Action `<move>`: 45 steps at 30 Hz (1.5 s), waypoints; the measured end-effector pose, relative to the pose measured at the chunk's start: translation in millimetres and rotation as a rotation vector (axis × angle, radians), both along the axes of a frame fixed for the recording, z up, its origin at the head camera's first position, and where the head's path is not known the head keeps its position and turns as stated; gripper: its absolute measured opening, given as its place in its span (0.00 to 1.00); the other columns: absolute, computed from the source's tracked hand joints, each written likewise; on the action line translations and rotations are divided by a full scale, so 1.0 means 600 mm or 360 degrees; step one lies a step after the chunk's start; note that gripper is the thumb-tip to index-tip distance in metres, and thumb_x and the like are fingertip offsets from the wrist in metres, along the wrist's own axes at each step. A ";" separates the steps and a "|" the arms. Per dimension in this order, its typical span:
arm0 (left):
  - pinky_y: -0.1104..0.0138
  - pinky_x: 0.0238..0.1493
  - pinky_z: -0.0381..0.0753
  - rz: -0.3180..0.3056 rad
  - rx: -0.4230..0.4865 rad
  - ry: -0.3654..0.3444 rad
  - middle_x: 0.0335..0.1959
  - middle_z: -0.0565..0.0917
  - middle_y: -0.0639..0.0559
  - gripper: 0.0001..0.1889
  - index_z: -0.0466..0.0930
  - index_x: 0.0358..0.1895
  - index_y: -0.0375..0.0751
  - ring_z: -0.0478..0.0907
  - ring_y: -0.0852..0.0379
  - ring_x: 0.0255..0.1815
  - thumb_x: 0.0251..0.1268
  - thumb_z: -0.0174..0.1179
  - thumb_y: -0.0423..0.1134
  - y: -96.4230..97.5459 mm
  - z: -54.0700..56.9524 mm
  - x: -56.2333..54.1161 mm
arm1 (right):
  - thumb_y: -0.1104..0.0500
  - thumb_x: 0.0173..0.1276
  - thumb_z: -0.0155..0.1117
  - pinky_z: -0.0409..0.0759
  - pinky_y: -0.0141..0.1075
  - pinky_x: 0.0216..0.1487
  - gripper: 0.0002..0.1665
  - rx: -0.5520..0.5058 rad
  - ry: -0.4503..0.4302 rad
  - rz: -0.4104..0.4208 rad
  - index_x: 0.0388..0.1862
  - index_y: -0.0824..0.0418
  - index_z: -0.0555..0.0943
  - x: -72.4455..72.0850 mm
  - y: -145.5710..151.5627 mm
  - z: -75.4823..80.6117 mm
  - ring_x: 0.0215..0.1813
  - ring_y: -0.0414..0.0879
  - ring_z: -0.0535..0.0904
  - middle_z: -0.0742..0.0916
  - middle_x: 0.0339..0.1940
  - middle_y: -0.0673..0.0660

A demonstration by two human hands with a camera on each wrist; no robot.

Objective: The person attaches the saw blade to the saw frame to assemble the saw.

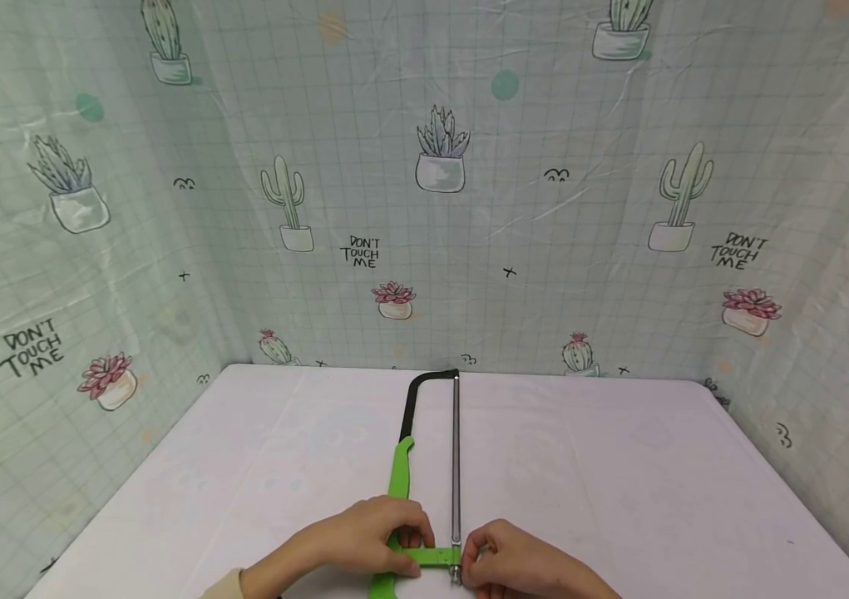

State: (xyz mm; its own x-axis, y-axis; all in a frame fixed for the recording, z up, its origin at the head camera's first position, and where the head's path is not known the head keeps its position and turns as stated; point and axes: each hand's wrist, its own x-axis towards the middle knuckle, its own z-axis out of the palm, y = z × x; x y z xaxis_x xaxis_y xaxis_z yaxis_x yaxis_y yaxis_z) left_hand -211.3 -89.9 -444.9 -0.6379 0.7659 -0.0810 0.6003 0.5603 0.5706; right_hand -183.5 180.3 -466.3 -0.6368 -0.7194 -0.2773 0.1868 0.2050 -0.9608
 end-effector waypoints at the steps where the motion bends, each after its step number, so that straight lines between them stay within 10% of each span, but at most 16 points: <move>1: 0.77 0.38 0.75 0.0000 0.0000 0.0000 0.33 0.79 0.72 0.10 0.86 0.46 0.56 0.74 0.78 0.35 0.62 0.72 0.46 0.000 0.000 0.000 | 0.64 0.66 0.58 0.65 0.23 0.17 0.04 0.0004 0.0005 0.0004 0.36 0.62 0.80 0.000 0.000 0.000 0.16 0.31 0.67 0.81 0.19 0.46; 45: 0.77 0.37 0.74 0.0043 -0.0027 -0.0022 0.31 0.79 0.73 0.10 0.86 0.45 0.58 0.74 0.77 0.33 0.61 0.72 0.46 0.002 0.000 0.002 | 0.54 0.70 0.65 0.66 0.26 0.20 0.12 0.0133 0.0109 -0.0090 0.33 0.61 0.82 0.001 -0.007 0.004 0.18 0.34 0.67 0.79 0.18 0.45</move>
State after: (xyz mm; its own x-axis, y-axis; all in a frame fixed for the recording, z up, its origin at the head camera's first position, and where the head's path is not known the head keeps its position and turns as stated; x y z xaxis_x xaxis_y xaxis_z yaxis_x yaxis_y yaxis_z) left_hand -210.3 -88.6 -444.9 -0.6569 0.7470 -0.1026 0.5771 0.5857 0.5691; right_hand -182.6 176.3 -463.8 -0.6955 -0.6577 -0.2894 0.1347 0.2762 -0.9516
